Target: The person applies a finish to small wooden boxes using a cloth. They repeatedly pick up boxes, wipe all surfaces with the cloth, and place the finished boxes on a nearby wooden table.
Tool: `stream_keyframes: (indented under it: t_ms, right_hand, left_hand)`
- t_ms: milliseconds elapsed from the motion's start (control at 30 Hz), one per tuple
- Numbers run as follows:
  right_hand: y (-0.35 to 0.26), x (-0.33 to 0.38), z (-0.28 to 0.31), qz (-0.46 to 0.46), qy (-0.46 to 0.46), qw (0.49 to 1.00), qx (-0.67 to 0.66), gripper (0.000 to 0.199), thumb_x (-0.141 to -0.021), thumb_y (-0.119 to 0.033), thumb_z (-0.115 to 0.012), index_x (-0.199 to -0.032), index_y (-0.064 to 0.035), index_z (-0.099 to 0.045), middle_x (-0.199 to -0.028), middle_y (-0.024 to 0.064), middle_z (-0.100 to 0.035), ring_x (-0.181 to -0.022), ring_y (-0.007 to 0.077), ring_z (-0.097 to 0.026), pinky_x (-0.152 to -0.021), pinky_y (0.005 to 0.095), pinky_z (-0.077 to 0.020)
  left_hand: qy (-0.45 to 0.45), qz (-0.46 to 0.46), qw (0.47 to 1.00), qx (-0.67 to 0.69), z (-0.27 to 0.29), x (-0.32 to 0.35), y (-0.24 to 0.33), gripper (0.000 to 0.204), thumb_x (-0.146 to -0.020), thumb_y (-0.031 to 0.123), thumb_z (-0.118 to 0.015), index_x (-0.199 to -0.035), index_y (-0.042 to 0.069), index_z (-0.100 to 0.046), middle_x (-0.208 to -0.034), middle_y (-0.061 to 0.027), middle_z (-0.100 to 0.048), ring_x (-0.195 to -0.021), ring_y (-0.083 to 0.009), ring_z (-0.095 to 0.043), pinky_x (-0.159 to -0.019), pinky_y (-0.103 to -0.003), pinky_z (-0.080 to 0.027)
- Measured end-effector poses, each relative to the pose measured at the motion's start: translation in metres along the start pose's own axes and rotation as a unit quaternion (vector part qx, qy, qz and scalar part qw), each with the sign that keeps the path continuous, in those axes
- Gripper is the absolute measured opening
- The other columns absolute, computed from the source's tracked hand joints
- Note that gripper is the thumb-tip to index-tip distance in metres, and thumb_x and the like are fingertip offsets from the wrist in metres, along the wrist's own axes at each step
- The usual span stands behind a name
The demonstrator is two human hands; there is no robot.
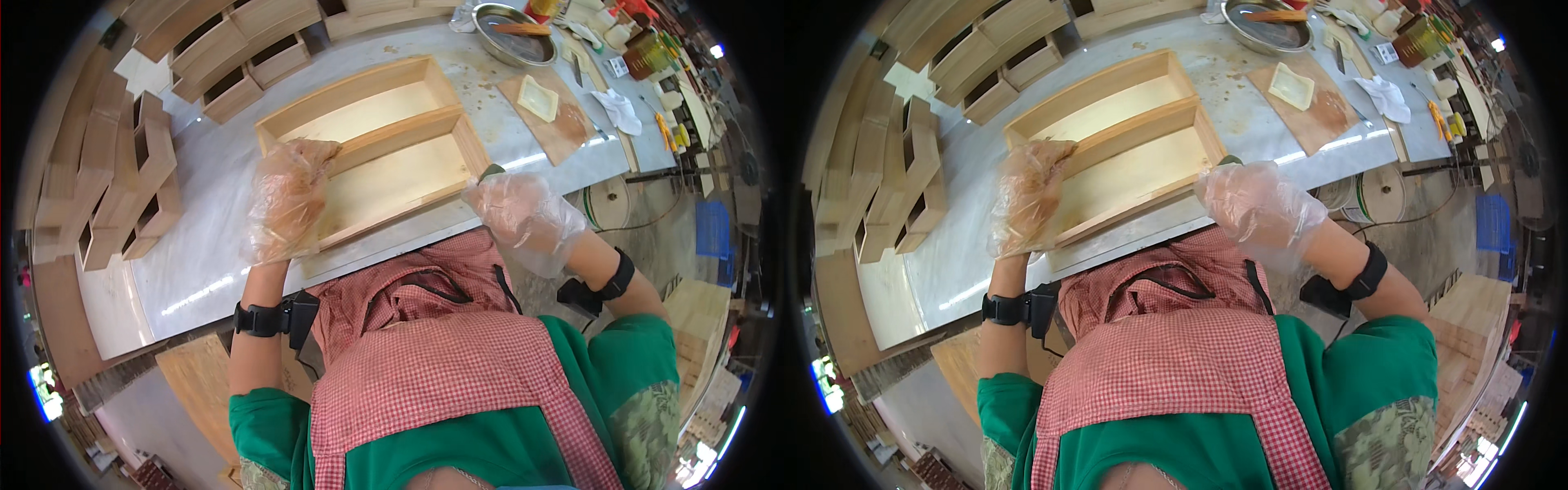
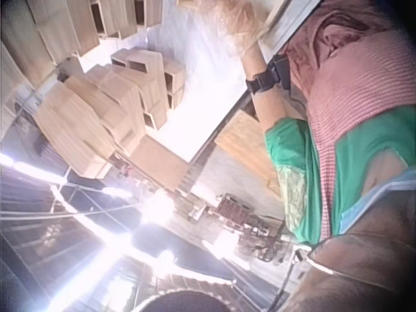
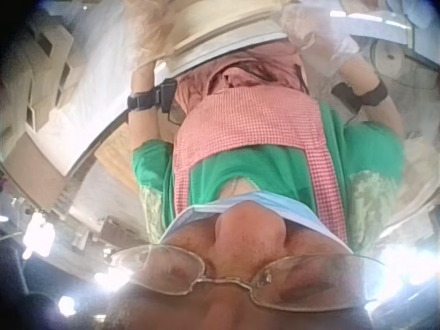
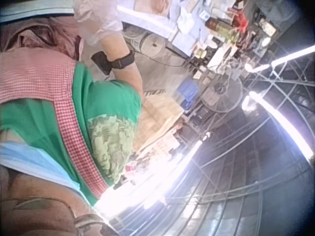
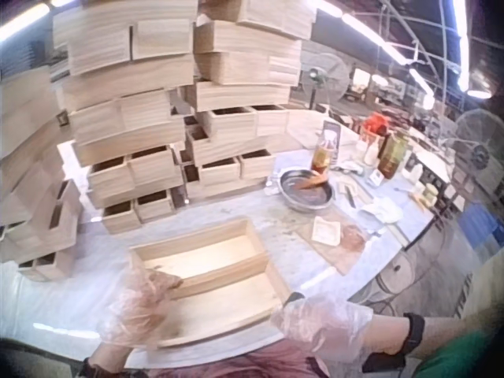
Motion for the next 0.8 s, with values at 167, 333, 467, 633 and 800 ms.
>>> stream_keyframes:
  t_ms: [167, 333, 467, 633, 800]
  right_hand:
    - [0.008, 0.016, 0.034, -0.034, 0.161, 0.985, -0.058, 0.047, -0.076, 0.001, -0.064, -0.122, -0.0066, -0.064, -0.089, 0.0087, -0.061, -0.085, 0.0288, -0.065, -0.073, 0.0408, -0.0541]
    - [0.008, -0.006, 0.014, -0.079, 0.009, 0.997, 0.023, 0.054, -0.078, -0.001, -0.066, -0.131, -0.0120, -0.060, -0.090, 0.0085, -0.059, -0.085, 0.0289, -0.065, -0.073, 0.0411, -0.0541]
    - [0.007, -0.012, 0.004, -0.085, -0.016, 0.996, -0.006, 0.047, -0.077, 0.002, -0.064, -0.123, -0.0068, -0.060, -0.088, 0.0112, -0.060, -0.084, 0.0310, -0.065, -0.071, 0.0421, -0.0551]
    - [-0.019, -0.066, 0.006, 0.031, -0.037, 0.998, -0.038, 0.027, -0.078, -0.002, -0.063, -0.104, -0.0051, -0.062, -0.091, 0.0114, -0.063, -0.080, 0.0317, -0.065, -0.071, 0.0410, -0.0559]
    - [-0.085, -0.111, -0.025, 0.104, 0.141, 0.961, -0.214, 0.004, -0.084, -0.009, -0.061, -0.087, -0.0057, -0.060, -0.084, 0.0121, -0.063, -0.077, 0.0279, -0.065, -0.071, 0.0391, -0.0548]
  left_hand:
    - [-0.013, 0.031, 0.999, 0.003, 0.002, 0.003, 0.000, 0.021, -0.090, 0.007, -0.066, -0.110, 0.009, -0.074, -0.106, -0.0133, -0.072, -0.100, -0.0350, -0.066, -0.087, -0.043, -0.053]
    - [-0.001, 0.012, 1.000, 0.002, -0.001, 0.006, -0.005, 0.022, -0.090, 0.006, -0.065, -0.110, 0.009, -0.074, -0.104, -0.0128, -0.072, -0.099, -0.0348, -0.065, -0.087, -0.043, -0.053]
    - [0.004, 0.016, 0.999, 0.037, 0.002, 0.003, 0.000, 0.023, -0.089, 0.005, -0.065, -0.110, 0.009, -0.074, -0.101, -0.0124, -0.071, -0.098, -0.0344, -0.065, -0.086, -0.043, -0.052]
    - [0.011, 0.038, 0.998, 0.047, 0.001, 0.007, 0.000, 0.024, -0.089, 0.004, -0.064, -0.110, 0.009, -0.074, -0.101, -0.0119, -0.071, -0.098, -0.0339, -0.065, -0.087, -0.043, -0.052]
    - [0.013, 0.023, 0.999, 0.030, -0.001, 0.004, -0.003, 0.024, -0.088, 0.006, -0.065, -0.111, 0.009, -0.074, -0.105, -0.0118, -0.072, -0.100, -0.0336, -0.065, -0.088, -0.042, -0.053]
Point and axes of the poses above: each hand's wrist, its own x-axis away from the middle knuckle, its own z-axis out of the back of the hand, y = z × x, the point moved 2 cm from there along -x, towards the middle knuckle
